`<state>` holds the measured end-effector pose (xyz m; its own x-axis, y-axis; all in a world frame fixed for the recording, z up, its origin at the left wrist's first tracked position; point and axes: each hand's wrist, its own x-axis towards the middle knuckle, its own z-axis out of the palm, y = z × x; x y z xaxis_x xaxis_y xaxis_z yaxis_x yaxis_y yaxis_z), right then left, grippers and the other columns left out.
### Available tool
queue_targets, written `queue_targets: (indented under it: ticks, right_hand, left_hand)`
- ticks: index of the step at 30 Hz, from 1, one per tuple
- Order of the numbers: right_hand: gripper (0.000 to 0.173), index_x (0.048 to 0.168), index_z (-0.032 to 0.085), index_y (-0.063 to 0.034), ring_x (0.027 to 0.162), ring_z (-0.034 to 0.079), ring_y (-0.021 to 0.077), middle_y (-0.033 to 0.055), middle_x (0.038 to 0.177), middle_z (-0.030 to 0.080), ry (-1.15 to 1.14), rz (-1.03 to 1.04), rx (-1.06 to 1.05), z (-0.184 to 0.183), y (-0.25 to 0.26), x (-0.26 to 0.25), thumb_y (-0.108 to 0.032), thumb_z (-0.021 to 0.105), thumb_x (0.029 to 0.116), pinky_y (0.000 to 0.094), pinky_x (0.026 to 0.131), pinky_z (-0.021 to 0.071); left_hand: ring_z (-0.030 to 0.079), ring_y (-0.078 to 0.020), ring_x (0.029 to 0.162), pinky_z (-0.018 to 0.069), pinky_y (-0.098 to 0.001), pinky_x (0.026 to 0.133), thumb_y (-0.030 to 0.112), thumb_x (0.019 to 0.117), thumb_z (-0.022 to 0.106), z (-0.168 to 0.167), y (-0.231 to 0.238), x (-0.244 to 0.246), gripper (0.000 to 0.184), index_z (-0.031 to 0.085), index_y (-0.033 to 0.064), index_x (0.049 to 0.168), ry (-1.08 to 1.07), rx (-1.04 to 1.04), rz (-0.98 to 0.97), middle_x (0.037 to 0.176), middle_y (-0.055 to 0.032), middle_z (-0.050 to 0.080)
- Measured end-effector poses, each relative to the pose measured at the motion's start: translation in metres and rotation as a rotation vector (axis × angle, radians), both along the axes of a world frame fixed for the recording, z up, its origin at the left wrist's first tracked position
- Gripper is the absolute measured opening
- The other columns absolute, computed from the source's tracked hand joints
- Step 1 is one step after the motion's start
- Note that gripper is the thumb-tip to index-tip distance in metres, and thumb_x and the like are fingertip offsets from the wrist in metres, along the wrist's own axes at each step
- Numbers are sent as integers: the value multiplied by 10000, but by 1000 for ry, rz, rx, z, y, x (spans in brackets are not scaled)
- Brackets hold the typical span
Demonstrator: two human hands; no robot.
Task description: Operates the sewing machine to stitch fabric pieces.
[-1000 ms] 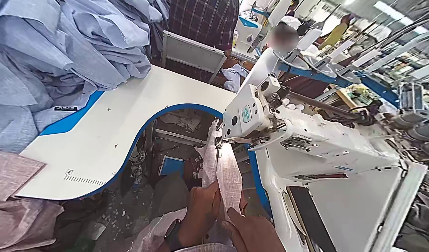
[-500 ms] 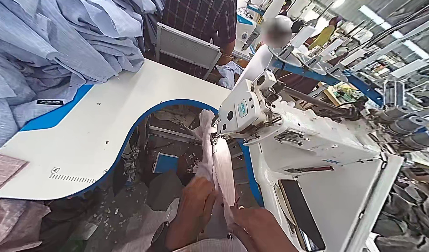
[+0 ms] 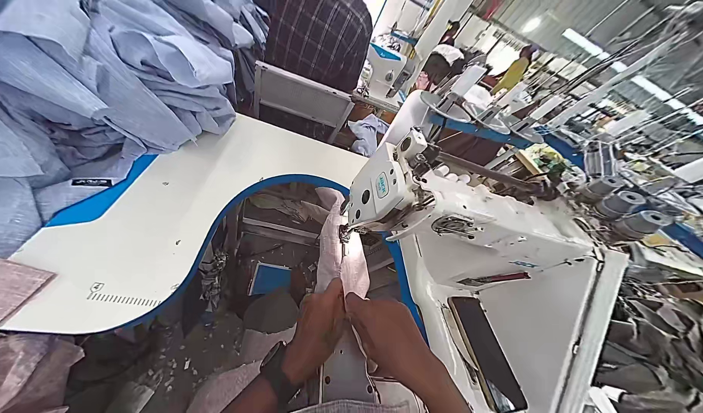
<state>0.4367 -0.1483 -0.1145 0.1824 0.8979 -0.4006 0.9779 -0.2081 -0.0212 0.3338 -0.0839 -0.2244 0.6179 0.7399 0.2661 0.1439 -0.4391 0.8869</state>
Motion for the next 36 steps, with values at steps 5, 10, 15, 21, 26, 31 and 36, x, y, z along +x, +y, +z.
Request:
queue_targets:
  ticks: [5,10,15,21,26,31,36]
  right_hand:
    - [222,995,725,32,746,719,453,233,786,714,140,-96,258,-41,-72,42,-142,587,992,651,674,545]
    - [181,768,705,-62,443,608,260,76,534,583,-215,159,716,-24,-87,14,-111,579,888,409,380,450]
    - [186,918,785,10,436,564,188,48,511,581,-381,111,754,-35,-65,-39,-33,614,857,296,448,435]
    - [218,995,785,39,473,610,202,82,584,653,-339,42,669,-36,-40,-37,-8,621,859,302,468,464]
    - [209,957,787,39,461,590,202,78,569,639,-364,10,699,-40,-13,-27,-17,603,877,292,466,452]
    - [245,1065,765,58,563,701,268,149,719,729,-118,-205,592,-35,-15,-18,-35,615,894,395,506,554]
    - [146,899,743,40,596,695,276,153,708,694,-101,-121,452,-15,-33,-27,-27,613,898,389,506,540]
  left_hand:
    - [663,-264,722,552,-488,704,221,989,632,-36,29,-78,277,691,-50,972,109,-241,-99,781,-150,667]
    - [579,-186,497,478,-372,469,238,1009,545,15,-2,-72,300,663,57,801,91,193,-96,581,-49,570]
    - [688,-315,545,550,-504,501,70,930,575,26,-69,-32,265,754,-26,1100,158,65,60,651,-129,689]
    - [700,-286,599,550,-449,527,77,918,607,24,-44,-17,176,728,-7,821,128,36,119,663,-129,680]
    - [727,-266,654,580,-424,581,68,947,593,17,-21,-3,185,751,-24,916,65,-19,100,730,-134,723]
    - [685,-237,559,560,-395,529,66,934,557,15,-7,4,276,754,-50,1088,48,14,97,676,-106,703]
    - [637,-284,498,489,-472,463,83,942,574,20,-20,-17,192,730,-7,877,77,-98,-74,576,-115,628]
